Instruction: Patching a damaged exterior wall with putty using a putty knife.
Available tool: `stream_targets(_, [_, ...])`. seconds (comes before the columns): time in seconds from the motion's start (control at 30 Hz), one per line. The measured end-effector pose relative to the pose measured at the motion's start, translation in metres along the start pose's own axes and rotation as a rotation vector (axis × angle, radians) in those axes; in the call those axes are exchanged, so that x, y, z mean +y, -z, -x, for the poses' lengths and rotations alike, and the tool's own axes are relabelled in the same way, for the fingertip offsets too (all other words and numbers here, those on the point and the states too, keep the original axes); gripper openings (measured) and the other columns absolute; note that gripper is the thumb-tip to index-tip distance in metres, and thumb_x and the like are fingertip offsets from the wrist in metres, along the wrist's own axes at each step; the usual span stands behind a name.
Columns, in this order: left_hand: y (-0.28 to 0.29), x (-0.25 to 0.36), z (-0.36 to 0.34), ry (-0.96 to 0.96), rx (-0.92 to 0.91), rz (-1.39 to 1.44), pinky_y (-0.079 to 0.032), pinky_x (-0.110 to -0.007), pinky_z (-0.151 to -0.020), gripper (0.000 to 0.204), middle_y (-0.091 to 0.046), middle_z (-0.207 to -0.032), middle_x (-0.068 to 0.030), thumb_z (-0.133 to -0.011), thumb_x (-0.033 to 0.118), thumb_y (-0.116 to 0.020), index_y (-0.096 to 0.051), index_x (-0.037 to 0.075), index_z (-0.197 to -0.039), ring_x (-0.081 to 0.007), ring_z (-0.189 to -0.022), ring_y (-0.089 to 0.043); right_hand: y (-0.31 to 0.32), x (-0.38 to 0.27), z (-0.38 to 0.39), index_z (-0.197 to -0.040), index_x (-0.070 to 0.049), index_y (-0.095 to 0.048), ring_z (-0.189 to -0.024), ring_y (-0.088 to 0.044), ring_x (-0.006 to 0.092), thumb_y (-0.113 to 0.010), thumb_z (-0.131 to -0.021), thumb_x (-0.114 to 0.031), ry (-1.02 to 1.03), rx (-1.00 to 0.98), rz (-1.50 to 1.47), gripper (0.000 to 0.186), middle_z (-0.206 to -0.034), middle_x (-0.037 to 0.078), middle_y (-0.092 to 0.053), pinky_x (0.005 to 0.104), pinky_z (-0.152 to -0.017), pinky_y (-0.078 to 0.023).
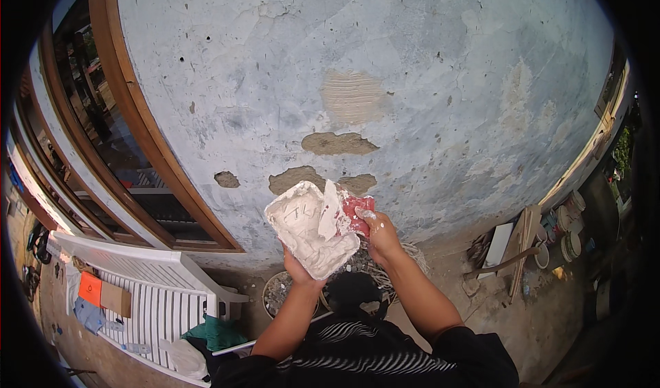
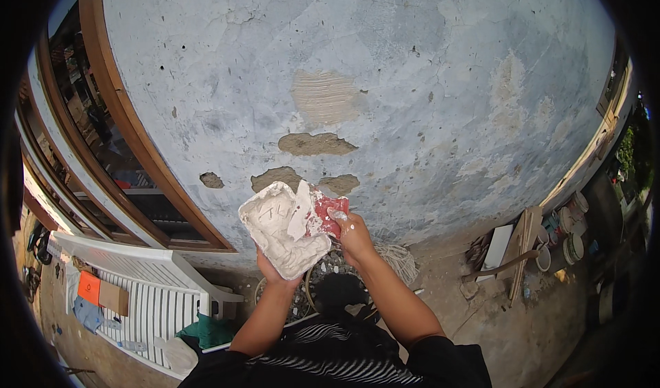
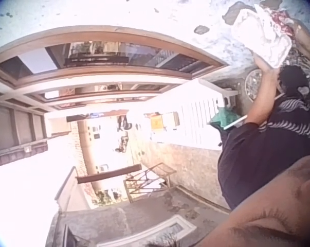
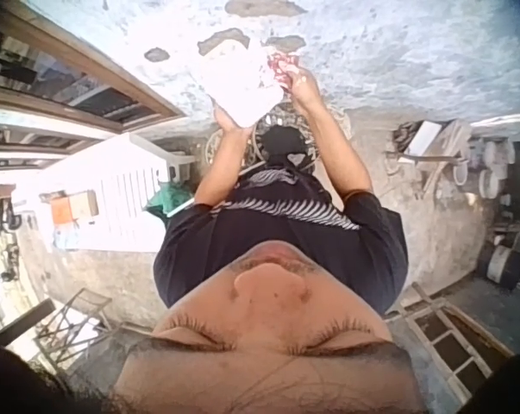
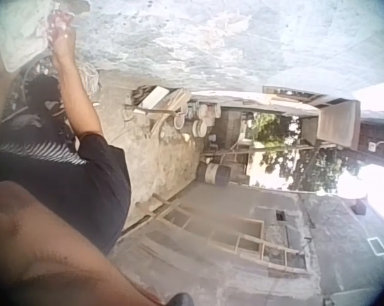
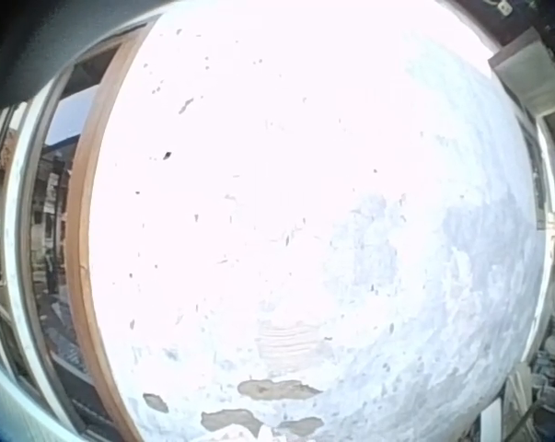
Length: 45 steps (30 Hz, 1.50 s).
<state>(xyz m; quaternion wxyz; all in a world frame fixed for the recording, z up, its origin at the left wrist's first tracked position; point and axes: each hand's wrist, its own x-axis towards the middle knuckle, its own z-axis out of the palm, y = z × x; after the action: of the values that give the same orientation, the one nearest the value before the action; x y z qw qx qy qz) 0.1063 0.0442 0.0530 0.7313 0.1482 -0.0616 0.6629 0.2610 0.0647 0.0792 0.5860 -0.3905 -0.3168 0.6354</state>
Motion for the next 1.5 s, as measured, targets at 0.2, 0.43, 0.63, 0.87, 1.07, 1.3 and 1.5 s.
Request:
stream_targets(0.2, [0.015,0.006,0.006,0.025,0.139,-0.06,-0.039,-0.055,-0.104,0.067,-0.044,-0.143,-0.0175,-0.096,0.051,-0.033,-0.031,0.007,-0.147,-0.0393,-0.124,-0.049,-0.008,0.004,-0.002,-0.106,0.003,-0.064,-0.086,-0.067,0.0196,-0.056,-0.094,-0.016,-0.039,0.035,-0.062,0.023,-0.099,0.012,-0.069,0.0336,-0.079,-0.052])
stream_targets(0.43, [0.013,0.007,0.012,0.082,0.076,-0.047,-0.041,-0.053,-0.103,0.066,-0.046,-0.14,-0.0196,-0.096,0.049,-0.033,-0.031,0.004,-0.146,-0.0398,-0.122,-0.051,0.004,0.009,-0.019,-0.103,0.001,-0.064,-0.081,-0.066,0.0217,-0.056,-0.093,-0.019,-0.021,0.057,-0.003,0.023,-0.095,0.011,-0.069,0.0364,-0.073,-0.053])
stream_targets(0.63, [0.017,0.008,0.017,0.078,0.072,-0.04,-0.041,-0.053,-0.102,0.067,-0.046,-0.14,-0.0199,-0.096,0.048,-0.034,-0.031,0.004,-0.146,-0.0385,-0.123,-0.05,0.0,-0.002,-0.018,-0.094,-0.005,-0.064,-0.061,-0.057,0.0148,-0.056,-0.093,-0.021,-0.014,0.134,0.006,0.017,-0.08,0.004,-0.066,0.0302,-0.051,-0.042])
stream_targets(0.87, [0.042,0.013,0.027,0.123,0.06,-0.081,-0.041,-0.053,-0.104,0.066,-0.043,-0.143,-0.0181,-0.096,0.048,-0.036,-0.03,0.006,-0.147,-0.0374,-0.126,-0.048,0.008,-0.023,-0.026,-0.092,-0.008,-0.063,-0.054,-0.051,0.0101,-0.061,-0.093,-0.025,0.163,0.17,0.031,0.017,-0.076,0.001,-0.064,0.0265,-0.046,-0.036])
stream_targets(1.07, [0.048,0.019,0.023,0.136,0.116,-0.18,-0.042,-0.058,-0.1,0.082,-0.045,-0.14,-0.0213,-0.086,0.059,-0.042,-0.026,0.007,-0.148,-0.0437,-0.123,-0.048,-0.002,-0.052,-0.01,-0.095,-0.008,-0.064,-0.054,-0.051,0.0069,-0.059,-0.095,-0.027,0.329,0.087,0.047,0.02,-0.076,-0.001,-0.063,0.0243,-0.046,-0.037])
stream_targets(1.3, [0.011,0.021,0.013,0.108,0.165,-0.053,-0.042,-0.054,-0.102,0.068,-0.045,-0.142,-0.0165,-0.093,0.052,-0.039,-0.034,0.009,-0.146,-0.0378,-0.124,-0.05,-0.022,-0.07,0.014,-0.104,-0.003,-0.066,-0.068,-0.053,0.0044,-0.058,-0.097,-0.021,0.553,-0.028,0.322,0.022,-0.087,0.0,-0.066,0.0242,-0.057,-0.043])
stream_targets(1.5, [0.001,0.027,-0.007,0.053,0.266,-0.01,-0.036,-0.054,-0.106,0.061,-0.046,-0.142,-0.0131,-0.097,0.051,-0.036,-0.04,0.01,-0.142,-0.0358,-0.126,-0.048,-0.024,-0.073,0.026,-0.109,-0.01,-0.071,-0.072,-0.061,0.0182,-0.072,-0.081,-0.019,1.373,-0.155,1.286,0.029,-0.094,0.005,-0.069,0.03,-0.061,-0.048])
